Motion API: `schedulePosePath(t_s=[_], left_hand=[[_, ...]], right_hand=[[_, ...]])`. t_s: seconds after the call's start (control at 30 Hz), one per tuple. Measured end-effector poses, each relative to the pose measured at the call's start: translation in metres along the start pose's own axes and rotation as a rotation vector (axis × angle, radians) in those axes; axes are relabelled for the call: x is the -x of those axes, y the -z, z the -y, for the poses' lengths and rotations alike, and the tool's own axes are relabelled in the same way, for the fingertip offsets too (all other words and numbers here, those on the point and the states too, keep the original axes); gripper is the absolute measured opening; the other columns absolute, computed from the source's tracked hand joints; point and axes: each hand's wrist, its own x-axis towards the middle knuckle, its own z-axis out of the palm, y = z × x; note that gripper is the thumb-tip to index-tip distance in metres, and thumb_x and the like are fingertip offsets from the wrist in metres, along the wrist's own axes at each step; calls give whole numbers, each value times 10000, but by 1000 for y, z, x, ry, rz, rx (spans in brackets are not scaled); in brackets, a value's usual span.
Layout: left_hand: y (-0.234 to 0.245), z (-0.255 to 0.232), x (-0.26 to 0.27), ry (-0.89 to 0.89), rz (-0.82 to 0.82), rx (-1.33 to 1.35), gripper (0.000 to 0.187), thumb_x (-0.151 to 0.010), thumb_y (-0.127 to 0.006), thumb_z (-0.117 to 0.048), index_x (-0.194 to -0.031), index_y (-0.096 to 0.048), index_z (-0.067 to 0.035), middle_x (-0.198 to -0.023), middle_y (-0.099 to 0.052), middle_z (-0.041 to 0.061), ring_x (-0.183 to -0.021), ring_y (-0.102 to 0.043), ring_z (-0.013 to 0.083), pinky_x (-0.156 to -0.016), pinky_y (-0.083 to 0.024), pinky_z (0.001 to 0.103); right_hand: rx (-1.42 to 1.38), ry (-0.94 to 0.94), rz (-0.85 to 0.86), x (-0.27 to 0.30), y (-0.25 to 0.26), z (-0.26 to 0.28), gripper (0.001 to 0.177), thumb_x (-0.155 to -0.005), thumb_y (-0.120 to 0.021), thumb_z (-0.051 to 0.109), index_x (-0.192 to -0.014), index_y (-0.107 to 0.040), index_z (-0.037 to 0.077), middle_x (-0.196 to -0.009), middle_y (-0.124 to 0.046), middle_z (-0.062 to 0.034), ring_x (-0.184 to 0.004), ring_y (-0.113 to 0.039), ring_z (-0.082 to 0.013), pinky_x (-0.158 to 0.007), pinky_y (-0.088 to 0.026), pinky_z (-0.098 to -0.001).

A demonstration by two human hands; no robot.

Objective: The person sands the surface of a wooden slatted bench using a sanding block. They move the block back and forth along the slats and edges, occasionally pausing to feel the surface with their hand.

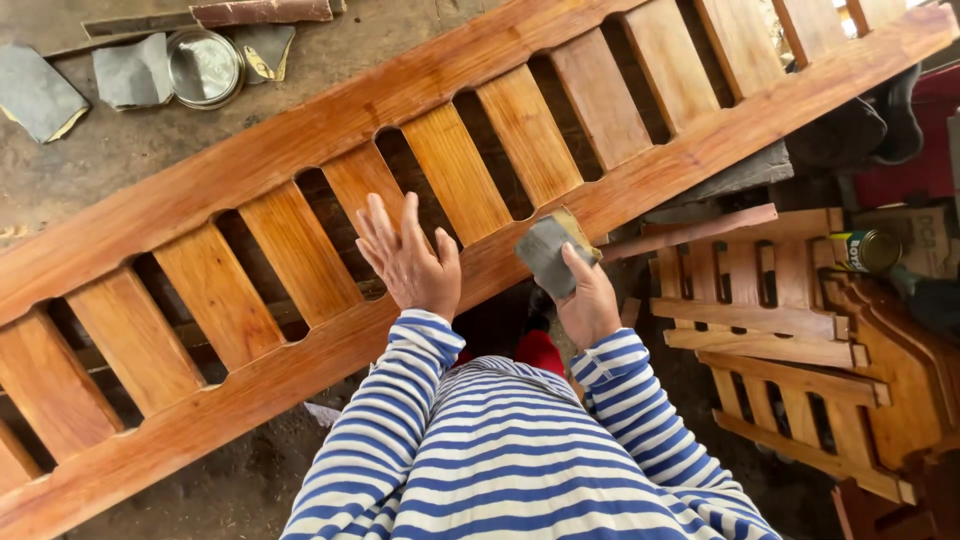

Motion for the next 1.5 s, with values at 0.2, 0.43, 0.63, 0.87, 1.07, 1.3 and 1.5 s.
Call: schedulePosePath(t_s=[0.2,0.43,0.63,0.87,1.07,1.3,1.5], left_hand=[[23,-43,42,-202,113,424,471,-989,-589,-299,-1431,-551,-141,-1500,-483,189,-1427,-439,415,-1162,-366,535],[23,-110,58,276,445,979,683,-948,-685,-371,-1503,-454,-45,-1366,-607,268,-1340,-541,378,-1103,-462,438],[-32,-146,67,451,347,911,281,-1007,-631,-372,-1072,-747,-124,-832,-749,122,-766,-680,127,-648,-613,367],[-40,-166,16,68,-108,469,280,-1095,-487,-210,-1182,-641,7,-1119,-667,249,-1035,-667,393,-844,-558,461],[-99,-137,6,-168,19,-96,359,-1072,-490,-112,-1408,-573,-19,-1460,-562,206,-1337,-530,398,-1091,-455,537],[-145,-129,5,-219,25,-436,371,-1004,-577,-154,-1347,-634,-24,-1477,-560,172,-1387,-504,346,-1111,-457,448],[-191,-102,-93,-156,-149,-497,335,-1012,-611,-189,-1302,-655,-27,-1409,-597,177,-1320,-553,347,-1056,-497,448]], right_hand=[[-144,-186,-11,12,-1,18,200,-876,-793,182,-1035,-689,120,-1058,-754,-52,-916,-758,-203,-921,-592,-392],[-106,-243,218,1,-5,26,243,-889,-766,148,-1121,-701,179,-1022,-727,-39,-866,-744,-207,-848,-590,-304],[35,-400,421,-45,48,40,166,-946,-718,212,-1102,-665,187,-918,-730,-20,-691,-700,-136,-667,-574,-220],[561,179,558,-107,68,144,186,-1001,-636,165,-1167,-612,84,-909,-744,-151,-776,-754,-222,-664,-618,-311],[1104,1153,392,-210,48,218,130,-948,-680,86,-1071,-697,127,-1040,-671,-74,-1059,-643,-300,-948,-499,-427],[1583,1254,208,-253,36,212,436,-1017,-603,298,-1411,-523,130,-1350,-515,-203,-1324,-464,-387,-1070,-419,-516],[1597,1259,203,-249,33,213,439,-1015,-591,335,-1401,-499,146,-1339,-506,-197,-1304,-460,-405,-1038,-423,-534]])
